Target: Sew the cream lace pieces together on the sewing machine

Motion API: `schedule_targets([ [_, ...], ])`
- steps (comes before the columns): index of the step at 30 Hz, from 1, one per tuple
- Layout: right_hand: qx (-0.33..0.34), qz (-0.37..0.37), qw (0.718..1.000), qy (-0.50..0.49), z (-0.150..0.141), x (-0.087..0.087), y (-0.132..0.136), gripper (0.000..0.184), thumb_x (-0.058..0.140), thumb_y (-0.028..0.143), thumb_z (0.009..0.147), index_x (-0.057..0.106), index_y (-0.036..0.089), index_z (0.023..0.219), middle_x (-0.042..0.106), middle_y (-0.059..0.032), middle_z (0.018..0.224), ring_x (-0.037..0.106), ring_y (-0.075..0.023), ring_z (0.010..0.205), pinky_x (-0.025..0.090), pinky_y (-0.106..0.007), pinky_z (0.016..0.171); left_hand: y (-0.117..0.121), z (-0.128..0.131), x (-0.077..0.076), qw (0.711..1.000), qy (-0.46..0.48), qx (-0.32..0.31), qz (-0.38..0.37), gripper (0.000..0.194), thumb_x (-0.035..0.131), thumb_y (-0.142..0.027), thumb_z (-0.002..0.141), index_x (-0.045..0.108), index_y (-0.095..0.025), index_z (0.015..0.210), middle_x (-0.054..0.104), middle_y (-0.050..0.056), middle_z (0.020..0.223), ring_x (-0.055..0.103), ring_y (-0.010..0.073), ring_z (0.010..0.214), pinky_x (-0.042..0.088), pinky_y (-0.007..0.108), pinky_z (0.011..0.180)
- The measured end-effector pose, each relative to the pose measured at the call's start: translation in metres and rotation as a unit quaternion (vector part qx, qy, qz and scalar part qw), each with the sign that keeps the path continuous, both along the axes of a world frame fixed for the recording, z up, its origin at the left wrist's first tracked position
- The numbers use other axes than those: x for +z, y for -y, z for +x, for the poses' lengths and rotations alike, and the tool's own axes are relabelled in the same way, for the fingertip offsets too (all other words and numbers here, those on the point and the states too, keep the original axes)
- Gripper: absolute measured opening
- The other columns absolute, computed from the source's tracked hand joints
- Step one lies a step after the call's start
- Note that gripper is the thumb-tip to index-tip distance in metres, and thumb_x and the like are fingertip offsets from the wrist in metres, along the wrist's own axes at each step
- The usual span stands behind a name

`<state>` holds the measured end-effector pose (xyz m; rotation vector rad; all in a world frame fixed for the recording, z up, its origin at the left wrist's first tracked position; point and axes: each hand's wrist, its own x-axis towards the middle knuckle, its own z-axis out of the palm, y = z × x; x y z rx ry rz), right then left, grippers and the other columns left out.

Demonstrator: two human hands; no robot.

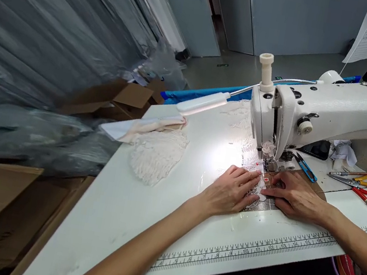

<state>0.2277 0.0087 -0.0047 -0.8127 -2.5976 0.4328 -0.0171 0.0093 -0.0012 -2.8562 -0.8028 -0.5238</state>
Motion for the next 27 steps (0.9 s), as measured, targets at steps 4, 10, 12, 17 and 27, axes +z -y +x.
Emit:
schedule_targets([
  [4, 0.000, -0.002, 1.000, 0.015, -0.001, 0.002, 0.001, 0.037, 0.047, 0.016, 0.091, 0.067, 0.027, 0.121, 0.056, -0.0113, 0.110, 0.052, -0.0231, 0.104, 0.047, -0.045, 0.091, -0.001, -0.001, 0.000, 0.999, -0.019, 0.024, -0.035, 0.038, 0.036, -0.037, 0.101, 0.058, -0.013, 0.121, 0.065, 0.014, 0.123, 0.059, 0.0257, 0.097, 0.048, 0.041, 0.076],
  [10, -0.003, 0.009, 0.999, 0.034, -0.002, 0.005, 0.002, 0.036, 0.047, 0.016, 0.092, 0.067, 0.027, 0.120, 0.054, -0.0112, 0.110, 0.052, -0.0229, 0.101, 0.048, -0.045, 0.088, 0.005, 0.005, 0.000, 0.998, -0.024, 0.054, -0.034, 0.036, 0.035, -0.032, 0.102, 0.061, -0.012, 0.117, 0.063, 0.016, 0.124, 0.059, 0.0254, 0.098, 0.048, 0.040, 0.078],
  [12, -0.001, 0.018, 0.999, 0.034, -0.002, 0.004, 0.001, 0.037, 0.047, 0.016, 0.091, 0.066, 0.027, 0.121, 0.054, -0.0117, 0.110, 0.052, -0.0236, 0.101, 0.048, -0.046, 0.087, 0.004, 0.008, 0.000, 0.997, -0.038, 0.063, -0.019, 0.035, 0.036, -0.032, 0.102, 0.061, -0.012, 0.116, 0.064, 0.015, 0.124, 0.060, 0.0253, 0.097, 0.047, 0.039, 0.078],
  [17, -0.010, 0.025, 0.999, 0.019, -0.002, 0.001, -0.003, 0.038, 0.045, 0.014, 0.089, 0.065, 0.022, 0.121, 0.053, -0.0116, 0.105, 0.052, -0.0216, 0.095, 0.051, -0.040, 0.083, -0.007, 0.013, 0.008, 0.993, -0.090, 0.078, -0.026, 0.039, 0.033, -0.037, 0.103, 0.061, -0.015, 0.118, 0.063, 0.013, 0.128, 0.061, 0.0267, 0.099, 0.043, 0.042, 0.082],
  [27, -0.037, 0.037, 0.996, 0.074, -0.010, 0.003, 0.000, 0.037, 0.045, 0.014, 0.090, 0.060, 0.022, 0.123, 0.053, -0.0118, 0.107, 0.051, -0.0216, 0.094, 0.048, -0.038, 0.081, -0.014, 0.005, 0.006, 0.994, -0.032, 0.069, -0.079, 0.039, 0.034, -0.037, 0.102, 0.060, -0.019, 0.126, 0.061, 0.012, 0.133, 0.060, 0.0273, 0.106, 0.041, 0.046, 0.090],
])
